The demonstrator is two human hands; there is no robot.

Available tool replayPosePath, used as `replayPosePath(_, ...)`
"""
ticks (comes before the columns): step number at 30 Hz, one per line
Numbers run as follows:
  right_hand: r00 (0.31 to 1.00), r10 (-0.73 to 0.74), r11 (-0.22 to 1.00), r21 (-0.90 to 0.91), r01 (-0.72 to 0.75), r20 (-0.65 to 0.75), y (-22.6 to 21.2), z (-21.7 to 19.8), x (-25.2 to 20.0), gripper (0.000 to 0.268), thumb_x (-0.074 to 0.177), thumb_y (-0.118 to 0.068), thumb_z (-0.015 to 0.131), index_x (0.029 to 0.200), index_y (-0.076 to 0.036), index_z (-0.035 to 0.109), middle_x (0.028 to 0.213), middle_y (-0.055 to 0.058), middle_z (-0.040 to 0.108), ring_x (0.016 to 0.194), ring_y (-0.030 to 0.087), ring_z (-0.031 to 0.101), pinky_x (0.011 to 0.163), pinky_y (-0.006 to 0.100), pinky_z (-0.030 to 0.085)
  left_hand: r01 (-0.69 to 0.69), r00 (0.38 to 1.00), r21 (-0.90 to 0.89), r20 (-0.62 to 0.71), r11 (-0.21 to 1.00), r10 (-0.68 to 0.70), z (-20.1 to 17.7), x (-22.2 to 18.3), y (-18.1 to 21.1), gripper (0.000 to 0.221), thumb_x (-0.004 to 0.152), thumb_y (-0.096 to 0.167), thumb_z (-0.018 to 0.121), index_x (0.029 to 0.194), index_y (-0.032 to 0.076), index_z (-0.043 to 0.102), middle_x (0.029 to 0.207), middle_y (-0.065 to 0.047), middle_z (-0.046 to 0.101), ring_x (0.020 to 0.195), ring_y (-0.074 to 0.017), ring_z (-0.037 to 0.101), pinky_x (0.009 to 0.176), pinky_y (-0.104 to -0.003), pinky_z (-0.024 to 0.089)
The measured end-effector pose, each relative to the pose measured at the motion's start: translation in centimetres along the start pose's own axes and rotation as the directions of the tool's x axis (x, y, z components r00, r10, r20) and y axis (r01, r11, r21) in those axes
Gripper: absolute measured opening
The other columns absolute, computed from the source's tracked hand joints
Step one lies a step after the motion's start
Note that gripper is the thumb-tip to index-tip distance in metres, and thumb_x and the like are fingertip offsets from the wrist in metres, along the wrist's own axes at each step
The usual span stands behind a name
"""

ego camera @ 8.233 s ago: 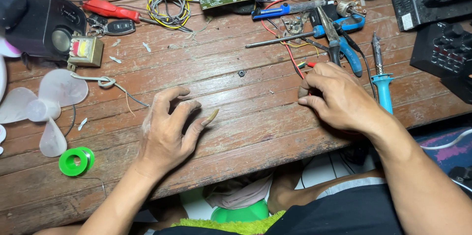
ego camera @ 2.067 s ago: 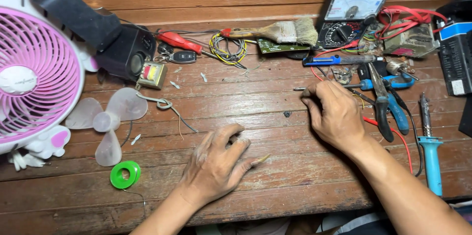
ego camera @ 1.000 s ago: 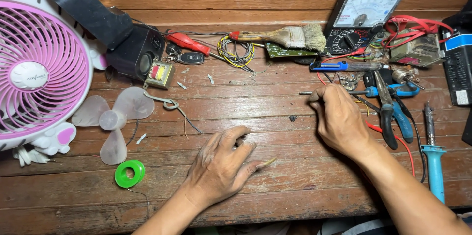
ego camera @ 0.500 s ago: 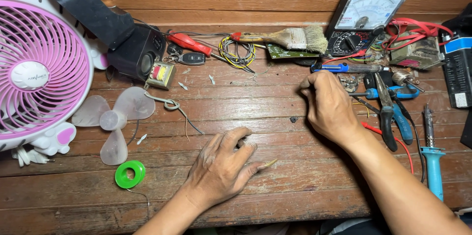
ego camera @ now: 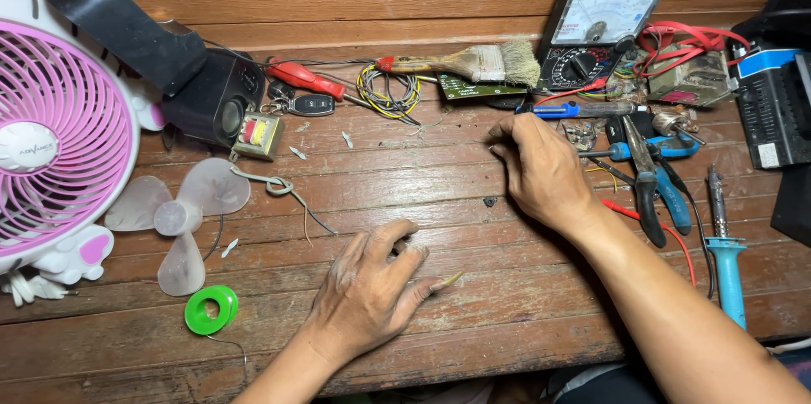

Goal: Inspecting and disassembling speaker units to check internal circuitry and wiring.

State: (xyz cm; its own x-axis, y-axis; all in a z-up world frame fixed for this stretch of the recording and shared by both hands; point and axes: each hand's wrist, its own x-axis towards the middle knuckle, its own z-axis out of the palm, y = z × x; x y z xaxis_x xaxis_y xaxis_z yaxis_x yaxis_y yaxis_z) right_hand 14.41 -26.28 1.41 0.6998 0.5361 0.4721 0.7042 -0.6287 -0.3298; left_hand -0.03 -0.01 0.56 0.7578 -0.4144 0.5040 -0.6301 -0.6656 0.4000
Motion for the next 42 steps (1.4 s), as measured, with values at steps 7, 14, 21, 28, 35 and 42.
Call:
replayPosePath(7,0.996,0.016,0.997,-0.071,-0.022,-0.085,-0.1,-2.4,-0.7,0.012,0.102,0.003,0.062,0.114,0.001,0.059,0.101,0.015,0.068,0.09,0.032,0.066,0.084,0.041,0.053,0.018,1.0,-0.019,-0.014,1.0,-0.018,0.1,-0.1,0.0,0.029,0.097,0.033,0.071,0.103,0.006,0.062,0.125,-0.018,0.055,0.096,-0.0342,0.063,0.078,-0.045,0.053)
replayPosePath(14,0.99,0.038,0.98,-0.189,-0.064,-0.136,0.4,-5.3,-2.8,0.017,0.104,-0.003,0.064,0.119,0.004,0.061,0.106,0.017,0.068,0.092,0.035,0.068,0.084,0.043,0.053,0.025,1.0,-0.012,-0.018,1.0,-0.025,0.1,0.2,0.0,0.033,0.097,0.037,0.07,0.105,0.005,0.064,0.124,-0.018,0.057,0.096,-0.0327,0.063,0.08,-0.044,0.054)
replayPosePath(21,0.993,0.047,0.98,-0.185,-0.067,-0.107,-0.3,-7.0,-4.1,0.017,0.102,-0.005,0.067,0.115,0.004,0.062,0.104,0.017,0.067,0.092,0.035,0.066,0.085,0.042,0.052,0.032,0.999,-0.024,-0.019,0.999,-0.033,0.5,0.2,-0.2,0.031,0.095,0.034,0.072,0.106,0.006,0.064,0.123,-0.018,0.059,0.095,-0.0339,0.064,0.082,-0.046,0.054)
replayPosePath(28,0.999,-0.019,0.989,-0.147,0.023,0.026,-0.1,-6.8,-4.0,0.019,0.1,-0.013,0.066,0.114,0.0,0.064,0.107,0.017,0.069,0.097,0.036,0.061,0.091,0.044,0.048,0.032,0.999,-0.012,-0.026,0.999,-0.033,0.6,0.0,-0.2,0.032,0.095,0.033,0.072,0.108,0.005,0.064,0.125,-0.019,0.058,0.101,-0.0337,0.063,0.089,-0.046,0.054)
replayPosePath(35,0.993,-0.065,0.986,-0.148,0.08,0.103,-1.1,-6.5,-3.3,0.03,0.095,-0.017,0.07,0.119,-0.001,0.062,0.116,0.016,0.068,0.109,0.035,0.062,0.099,0.045,0.045,0.016,0.999,0.003,-0.035,1.0,-0.015,0.4,0.1,0.1,0.031,0.095,0.035,0.073,0.104,0.006,0.064,0.123,-0.018,0.059,0.098,-0.0328,0.064,0.083,-0.045,0.054)
replayPosePath(42,0.995,-0.043,0.991,-0.12,0.054,0.093,-1.2,-6.4,-3.5,0.032,0.097,-0.021,0.069,0.121,-0.001,0.064,0.118,0.016,0.069,0.109,0.035,0.062,0.101,0.046,0.047,0.008,0.999,0.018,-0.033,1.0,-0.008,0.3,-0.2,0.1,0.031,0.094,0.033,0.075,0.106,0.006,0.066,0.124,-0.017,0.058,0.095,-0.0326,0.065,0.082,-0.044,0.054)
